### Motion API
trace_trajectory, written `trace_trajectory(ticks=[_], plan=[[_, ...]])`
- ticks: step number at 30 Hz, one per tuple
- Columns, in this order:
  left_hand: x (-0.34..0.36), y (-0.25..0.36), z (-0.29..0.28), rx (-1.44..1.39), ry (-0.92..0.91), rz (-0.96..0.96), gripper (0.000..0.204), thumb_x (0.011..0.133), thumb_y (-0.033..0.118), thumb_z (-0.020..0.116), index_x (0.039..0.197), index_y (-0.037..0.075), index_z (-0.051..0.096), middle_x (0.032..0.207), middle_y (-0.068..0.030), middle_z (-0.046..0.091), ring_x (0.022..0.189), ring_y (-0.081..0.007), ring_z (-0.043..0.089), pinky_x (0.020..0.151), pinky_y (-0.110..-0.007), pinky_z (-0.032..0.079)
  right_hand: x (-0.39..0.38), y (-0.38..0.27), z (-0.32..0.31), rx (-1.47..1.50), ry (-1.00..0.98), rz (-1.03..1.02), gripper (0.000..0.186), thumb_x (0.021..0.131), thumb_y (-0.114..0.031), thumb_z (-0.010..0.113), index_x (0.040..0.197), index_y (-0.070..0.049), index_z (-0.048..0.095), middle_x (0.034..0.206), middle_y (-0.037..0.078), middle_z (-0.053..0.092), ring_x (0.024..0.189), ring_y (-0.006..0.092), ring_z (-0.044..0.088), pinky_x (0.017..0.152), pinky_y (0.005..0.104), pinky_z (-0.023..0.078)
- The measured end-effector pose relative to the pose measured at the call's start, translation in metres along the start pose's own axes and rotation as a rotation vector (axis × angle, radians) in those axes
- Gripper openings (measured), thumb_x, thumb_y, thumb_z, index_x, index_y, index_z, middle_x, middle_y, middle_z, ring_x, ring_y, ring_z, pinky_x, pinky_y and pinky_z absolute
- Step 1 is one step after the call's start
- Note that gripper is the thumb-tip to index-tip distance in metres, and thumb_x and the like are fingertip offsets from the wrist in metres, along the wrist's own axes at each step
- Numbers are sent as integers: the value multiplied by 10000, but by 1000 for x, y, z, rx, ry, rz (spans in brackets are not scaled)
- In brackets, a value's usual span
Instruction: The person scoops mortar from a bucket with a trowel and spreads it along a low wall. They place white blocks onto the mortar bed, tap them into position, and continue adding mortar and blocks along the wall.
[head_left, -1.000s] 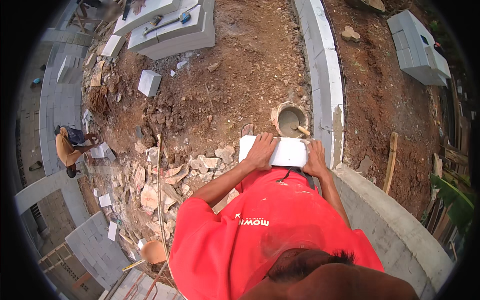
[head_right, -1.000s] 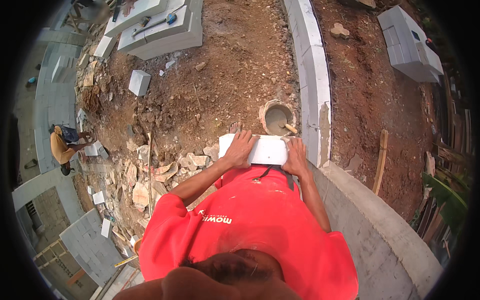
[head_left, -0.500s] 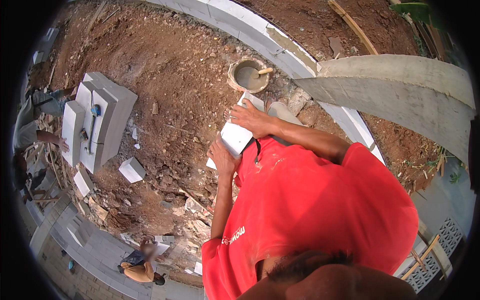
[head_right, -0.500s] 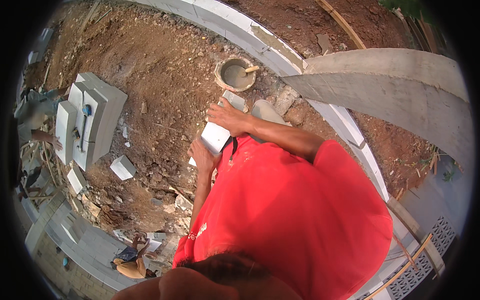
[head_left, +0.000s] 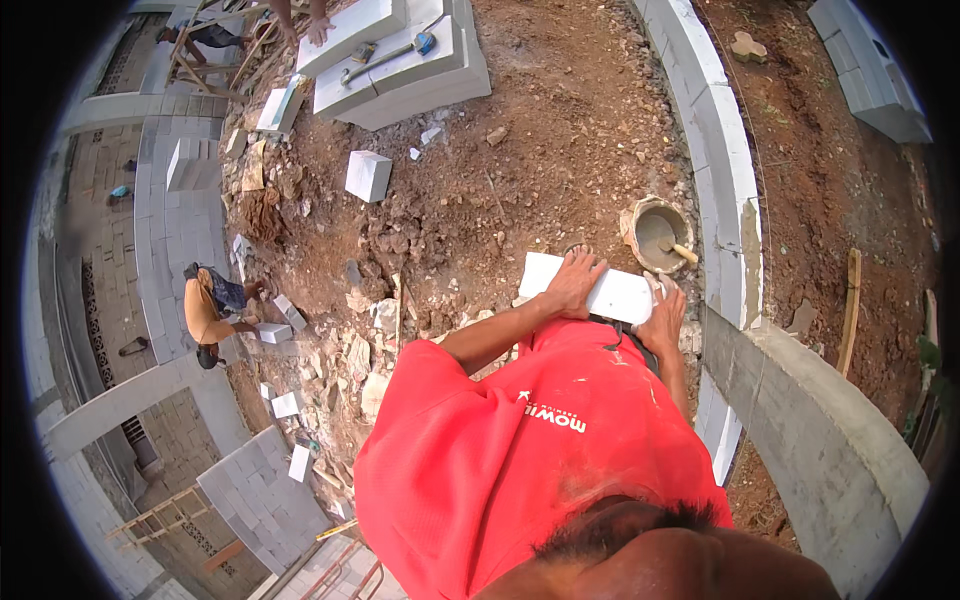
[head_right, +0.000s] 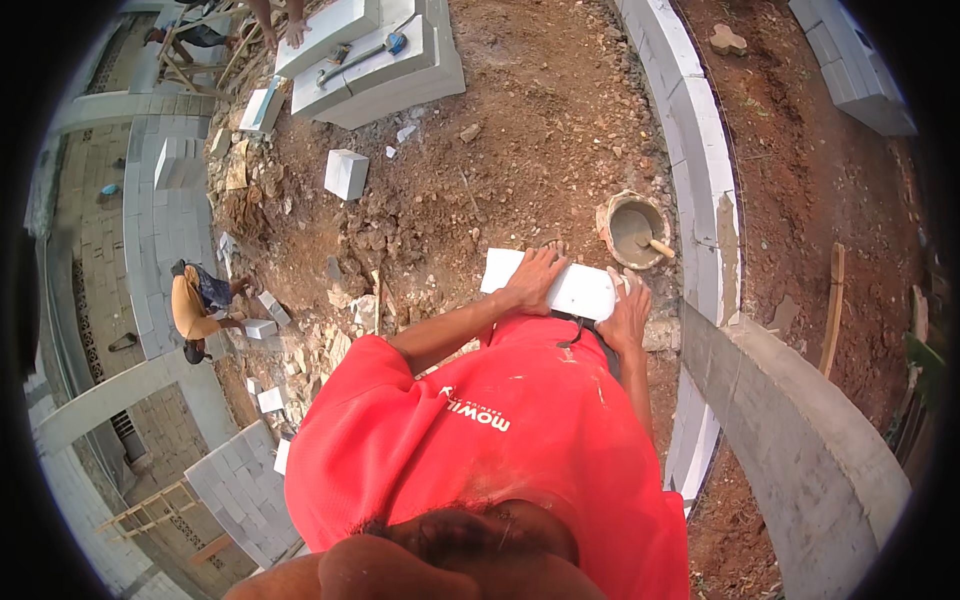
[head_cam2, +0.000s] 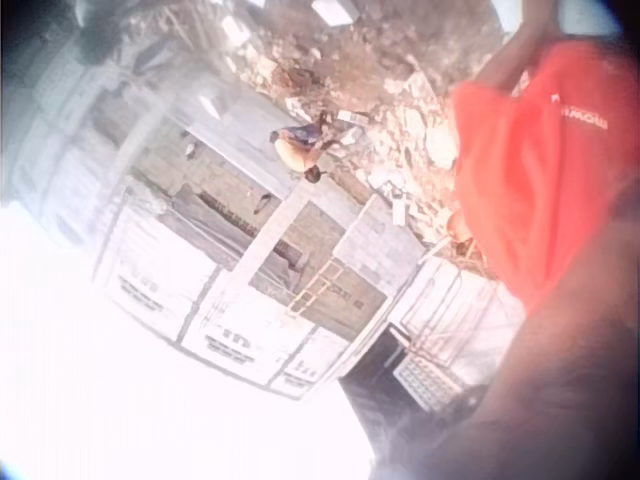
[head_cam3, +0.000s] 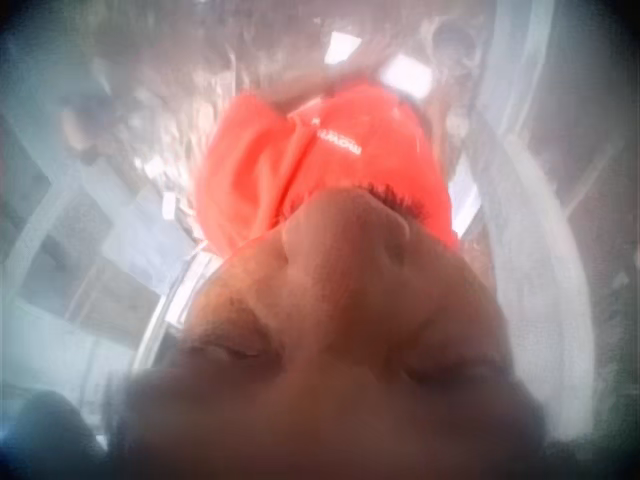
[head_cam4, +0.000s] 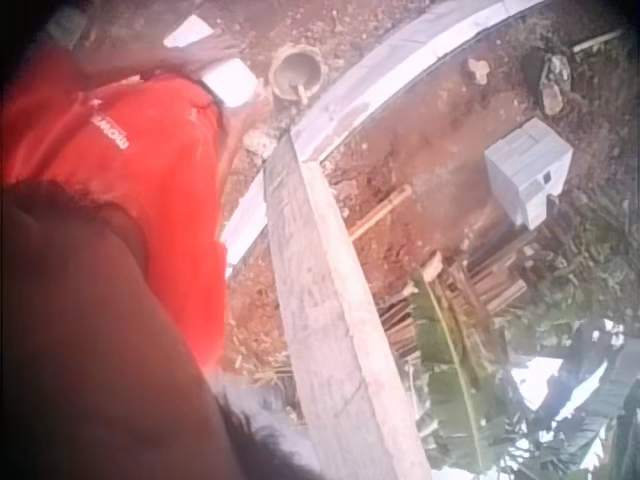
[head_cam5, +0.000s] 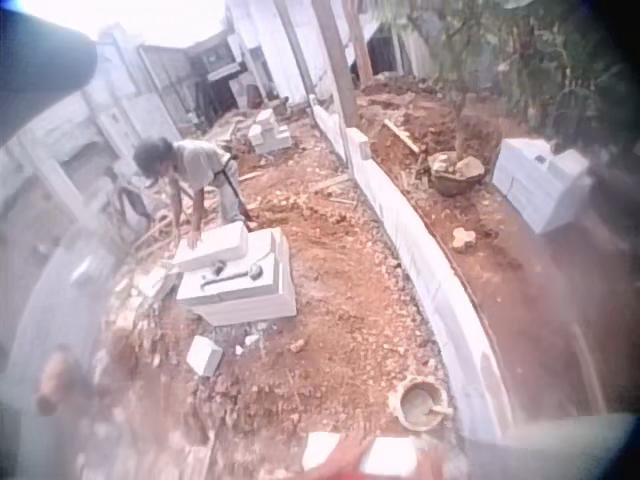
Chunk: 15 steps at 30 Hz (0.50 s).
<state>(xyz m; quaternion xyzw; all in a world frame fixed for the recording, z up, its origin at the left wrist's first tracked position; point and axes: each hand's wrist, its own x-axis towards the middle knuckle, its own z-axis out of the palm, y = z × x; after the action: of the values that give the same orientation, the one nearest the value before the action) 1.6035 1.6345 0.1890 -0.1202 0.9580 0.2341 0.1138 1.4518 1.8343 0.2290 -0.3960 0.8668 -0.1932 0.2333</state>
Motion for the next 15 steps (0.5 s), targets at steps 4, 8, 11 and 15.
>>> trace_trajectory(ticks=[4, 8, 11, 15], plan=[[-21, 10, 19, 16, 46, -162, 1043, 488, 245, 869, 1432, 32, 480, 1274, -204, 525, 1255, -378, 496, 1063, -490, 376, -10, 71, 12, 84, -43, 146, 952, 638, -102, 909, 1506, -134, 522, 1496, 212, 469, 1370, 413, 449, 1169, 521, 377], [-43, 17, 36, -67, 136, -554, 1000, 489, 273, 878, 1381, 48, 488, 1252, -193, 535, 1249, -380, 508, 1047, -509, 379, -21, 201, 10, 426, -148, 416, 607, 712, -88, 861, 1288, -10, 687, 1215, 195, 717, 1056, 329, 701, 954, 410, 547], [-46, 21, 35, -184, 267, -876, 998, 510, 287, 881, 1389, 47, 476, 1253, -195, 543, 1231, -391, 508, 1053, -518, 377, -42, 297, 16, 420, -111, 503, 488, 781, -73, 798, 1236, 57, 678, 1013, 154, 764, 818, 269, 737, 763, 364, 585], [-39, -5, 31, -485, 426, -1196, 1100, 461, 361, 955, 1391, 35, 466, 1354, -196, 555, 1338, -394, 493, 1122, -546, 383, -61, 374, 27, 453, -116, 626, 364, 808, -93, 750, 1144, 42, 704, 967, 156, 763, 743, 254, 727, 676, 366, 566]])
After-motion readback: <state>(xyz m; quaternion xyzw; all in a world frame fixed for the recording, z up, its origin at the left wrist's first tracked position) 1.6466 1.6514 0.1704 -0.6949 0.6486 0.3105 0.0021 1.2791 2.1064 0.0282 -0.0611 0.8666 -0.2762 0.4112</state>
